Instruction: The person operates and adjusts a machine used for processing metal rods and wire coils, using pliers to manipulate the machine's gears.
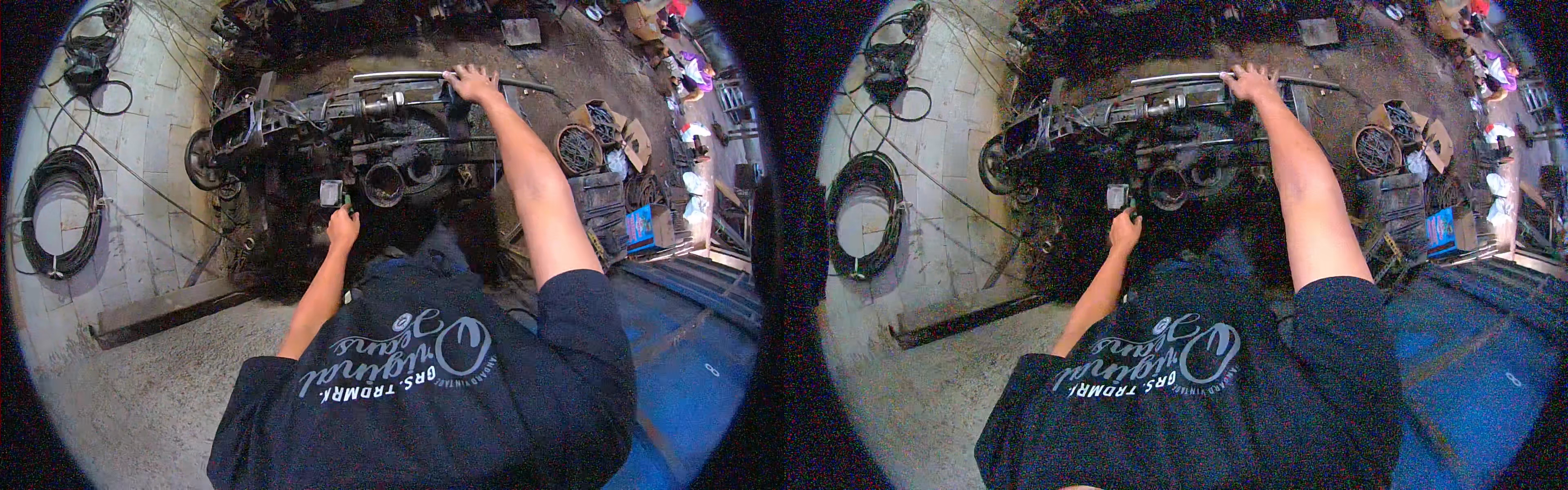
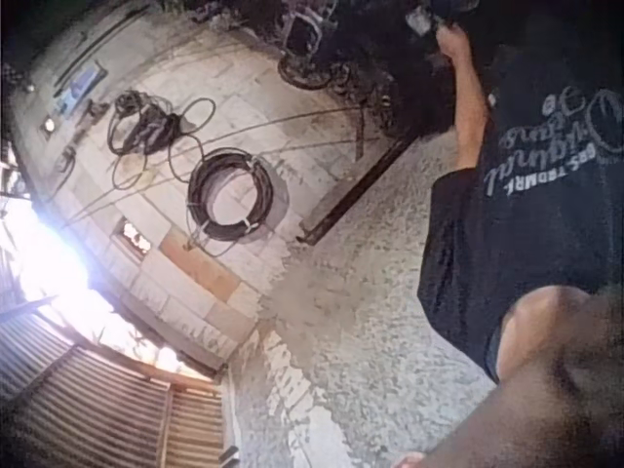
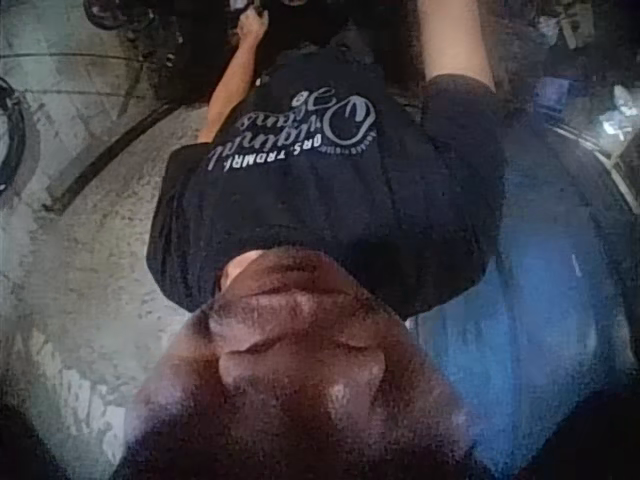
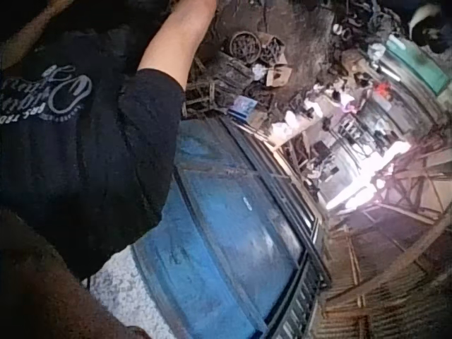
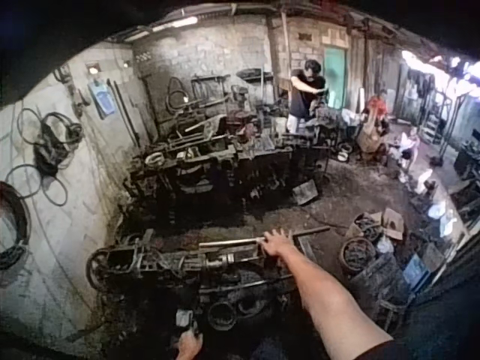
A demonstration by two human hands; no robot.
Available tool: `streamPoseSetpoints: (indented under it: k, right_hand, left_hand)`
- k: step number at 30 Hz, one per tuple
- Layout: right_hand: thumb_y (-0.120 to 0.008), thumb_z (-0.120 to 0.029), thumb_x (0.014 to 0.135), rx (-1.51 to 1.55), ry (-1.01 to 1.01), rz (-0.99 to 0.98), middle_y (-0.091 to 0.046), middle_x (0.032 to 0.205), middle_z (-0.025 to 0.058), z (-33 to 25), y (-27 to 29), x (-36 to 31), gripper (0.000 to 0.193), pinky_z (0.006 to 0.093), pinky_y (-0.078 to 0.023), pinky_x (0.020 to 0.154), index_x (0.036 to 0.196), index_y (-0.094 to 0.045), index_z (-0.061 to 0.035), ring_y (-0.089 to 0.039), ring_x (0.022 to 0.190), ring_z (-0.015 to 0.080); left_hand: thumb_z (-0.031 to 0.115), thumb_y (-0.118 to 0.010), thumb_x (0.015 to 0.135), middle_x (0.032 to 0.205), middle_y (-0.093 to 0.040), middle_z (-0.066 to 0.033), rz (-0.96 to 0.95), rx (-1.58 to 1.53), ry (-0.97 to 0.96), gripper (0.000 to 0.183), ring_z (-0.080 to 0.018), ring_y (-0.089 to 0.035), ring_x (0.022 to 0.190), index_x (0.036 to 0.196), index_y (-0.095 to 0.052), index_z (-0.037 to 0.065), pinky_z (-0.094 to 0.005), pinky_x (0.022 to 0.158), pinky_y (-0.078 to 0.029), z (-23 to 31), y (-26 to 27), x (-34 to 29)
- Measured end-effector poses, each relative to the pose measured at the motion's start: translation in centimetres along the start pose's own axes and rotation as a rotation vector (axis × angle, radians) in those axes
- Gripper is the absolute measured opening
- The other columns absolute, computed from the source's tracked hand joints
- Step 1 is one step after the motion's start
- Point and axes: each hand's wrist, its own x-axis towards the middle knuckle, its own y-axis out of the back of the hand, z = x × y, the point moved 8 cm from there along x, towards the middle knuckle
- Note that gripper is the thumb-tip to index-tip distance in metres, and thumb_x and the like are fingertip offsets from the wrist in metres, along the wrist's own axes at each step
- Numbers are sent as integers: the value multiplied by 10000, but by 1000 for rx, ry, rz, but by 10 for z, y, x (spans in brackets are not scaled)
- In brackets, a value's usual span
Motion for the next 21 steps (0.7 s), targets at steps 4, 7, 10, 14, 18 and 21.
streamPoseSetpoints:
  k: [4, 7, 10, 14, 18, 21]
  right_hand:
    - [-250, -704, 890, 24, 34, -3, -318, 1497, 101, -9, 6, -2, 715, 631, -91, 1111, 1427, -368, -248, -221, 1402, 356]
    - [-259, -698, 892, 40, 47, 18, -349, 1477, 106, -7, 6, -2, 708, 637, -105, 1106, 1414, -391, -238, -243, 1393, 353]
    - [-271, -692, 893, 40, 50, 37, -356, 1472, 108, 1, 5, -2, 696, 647, -107, 1099, 1408, -403, -244, -253, 1389, 347]
    - [-277, -691, 893, 44, 94, 49, -363, 1468, 98, -3, 7, -4, 690, 655, -111, 1094, 1406, -407, -249, -258, 1386, 341]
    - [-275, -679, 900, 53, 122, 56, -364, 1468, 92, -4, 6, -3, 678, 657, -111, 1093, 1400, -412, -241, -255, 1383, 357]
    - [-289, -670, 902, 78, 151, 80, -367, 1465, 95, -5, 5, -4, 669, 664, -117, 1087, 1390, -422, -232, -247, 1385, 367]
  left_hand:
    - [287, -646, 838, 1033, -660, -171, 51, -56, 62, 331, -368, -631, 956, 1121, -642, 115, -473, 812, -509, -20, -11, 4]
    - [296, -656, 827, 975, -672, -186, 128, -84, 39, 307, -378, -642, 915, 1066, -670, 105, -473, 798, -511, -10, -3, 6]
    - [303, -654, 818, 979, -673, -196, 99, -95, 118, 343, -384, -643, 909, 1095, -661, 101, -473, 799, -510, -3, -1, 4]
    - [306, -646, 819, 993, -670, -200, 151, -87, 131, 359, -385, -638, 927, 1101, -652, 84, -471, 809, -508, -10, -5, 3]
    - [282, -645, 809, 1011, -662, -216, 155, -118, 172, 373, -392, -628, 955, 1112, -642, 63, -471, 826, -503, -14, -10, 5]
    - [265, -642, 805, 1014, -658, -227, 155, -115, 178, 375, -396, -625, 960, 1118, -640, 58, -472, 830, -501, -11, -10, 5]
